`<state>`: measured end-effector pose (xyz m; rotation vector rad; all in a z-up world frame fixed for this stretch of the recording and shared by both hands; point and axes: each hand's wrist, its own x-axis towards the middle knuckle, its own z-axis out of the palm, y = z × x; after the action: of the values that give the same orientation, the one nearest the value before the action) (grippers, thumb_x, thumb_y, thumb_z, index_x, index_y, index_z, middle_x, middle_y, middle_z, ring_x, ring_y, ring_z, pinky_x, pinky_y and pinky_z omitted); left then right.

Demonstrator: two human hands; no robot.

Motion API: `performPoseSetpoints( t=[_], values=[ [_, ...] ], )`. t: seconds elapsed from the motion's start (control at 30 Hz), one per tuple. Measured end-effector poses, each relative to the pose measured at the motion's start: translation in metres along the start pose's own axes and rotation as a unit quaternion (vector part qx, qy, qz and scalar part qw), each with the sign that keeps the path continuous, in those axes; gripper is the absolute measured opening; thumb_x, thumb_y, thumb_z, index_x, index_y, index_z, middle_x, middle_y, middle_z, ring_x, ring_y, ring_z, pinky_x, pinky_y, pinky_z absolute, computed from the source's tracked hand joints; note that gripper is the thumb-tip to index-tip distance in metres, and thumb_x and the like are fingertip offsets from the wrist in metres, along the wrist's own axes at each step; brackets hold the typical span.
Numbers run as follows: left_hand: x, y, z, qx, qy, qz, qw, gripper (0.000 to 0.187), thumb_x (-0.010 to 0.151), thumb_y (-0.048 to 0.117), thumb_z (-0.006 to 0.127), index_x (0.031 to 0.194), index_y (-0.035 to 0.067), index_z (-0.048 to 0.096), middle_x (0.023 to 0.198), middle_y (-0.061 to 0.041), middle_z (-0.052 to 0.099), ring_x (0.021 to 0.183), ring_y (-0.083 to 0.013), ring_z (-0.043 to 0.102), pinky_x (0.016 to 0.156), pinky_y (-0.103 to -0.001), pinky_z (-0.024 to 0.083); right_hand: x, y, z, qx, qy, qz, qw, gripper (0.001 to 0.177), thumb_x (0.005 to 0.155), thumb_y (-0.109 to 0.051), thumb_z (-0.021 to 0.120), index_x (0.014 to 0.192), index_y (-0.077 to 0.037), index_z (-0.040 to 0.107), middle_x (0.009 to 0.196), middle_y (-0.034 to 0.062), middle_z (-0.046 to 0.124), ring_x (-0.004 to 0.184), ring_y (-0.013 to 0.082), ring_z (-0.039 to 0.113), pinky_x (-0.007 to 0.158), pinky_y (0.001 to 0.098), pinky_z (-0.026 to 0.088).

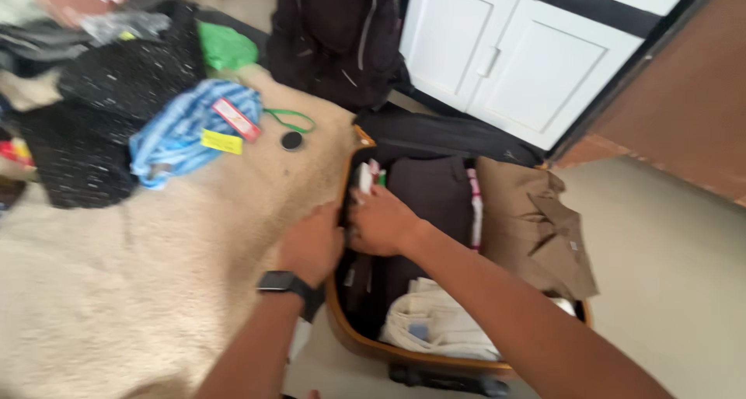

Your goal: The person packs a suitcase by placing toiletries and folded clothes inside, then secures the contents with compression straps and closes the suitcase.

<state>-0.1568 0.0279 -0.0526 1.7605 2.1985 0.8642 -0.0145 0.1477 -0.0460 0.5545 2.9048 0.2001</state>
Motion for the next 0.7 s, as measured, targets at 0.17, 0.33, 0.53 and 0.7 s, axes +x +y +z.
performPoseSetpoints(
  t=[0.17, 0.33, 0.53, 0.7],
  values=[
    [0.029, 0.027, 0.000, -0.025, 0.080, 0.003, 0.996, 0.042, 0.093, 0.017, 0.058, 0.135, 0.013, 0.059, 0.125, -0.016, 0.067, 0.112, -0.0402, 0.064, 0.093, -0.052, 0.051, 0.029, -0.029, 0.003, -0.049, -0.061, 0.055, 0.995, 0.059, 0.093, -0.045, 0.055, 0.144, -0.016, 0.057, 0.150, 0.0121, 0.051, 0.137, 0.0413, 0.039, 0.110, 0.0684, 0.030],
    [0.050, 0.031, -0.002, -0.117, 0.034, -0.025, 0.992, 0.035, 0.093, 0.015, 0.057, 0.126, 0.013, 0.067, 0.117, -0.018, 0.071, 0.109, -0.0385, 0.066, 0.095, -0.049, 0.051, 0.047, -0.056, 0.011, -0.106, -0.088, 0.105, 0.985, 0.059, 0.094, -0.036, 0.056, 0.150, -0.020, 0.050, 0.161, 0.0121, 0.038, 0.152, 0.0435, 0.023, 0.117, 0.0670, 0.017],
    [0.044, 0.003, 0.005, -0.049, -0.004, 0.075, 0.996, 0.034, 0.089, 0.006, 0.054, 0.116, 0.014, 0.072, 0.114, -0.012, 0.074, 0.106, -0.0364, 0.069, 0.093, -0.046, 0.054, 0.045, -0.041, 0.029, -0.145, -0.111, 0.096, 0.978, 0.066, 0.083, -0.037, 0.070, 0.143, -0.014, 0.056, 0.150, 0.0148, 0.046, 0.144, 0.0376, 0.030, 0.113, 0.0587, 0.015],
    [0.030, -0.013, -0.002, 0.084, -0.057, 0.189, 0.977, 0.042, 0.090, 0.010, 0.057, 0.131, 0.016, 0.064, 0.128, -0.009, 0.068, 0.112, -0.0327, 0.066, 0.093, -0.051, 0.050, 0.037, -0.027, 0.046, -0.033, -0.010, 0.061, 0.998, 0.029, 0.092, -0.024, 0.062, 0.118, -0.017, 0.074, 0.125, 0.0083, 0.068, 0.125, 0.0290, 0.056, 0.100, 0.0553, 0.033]
  ],
)
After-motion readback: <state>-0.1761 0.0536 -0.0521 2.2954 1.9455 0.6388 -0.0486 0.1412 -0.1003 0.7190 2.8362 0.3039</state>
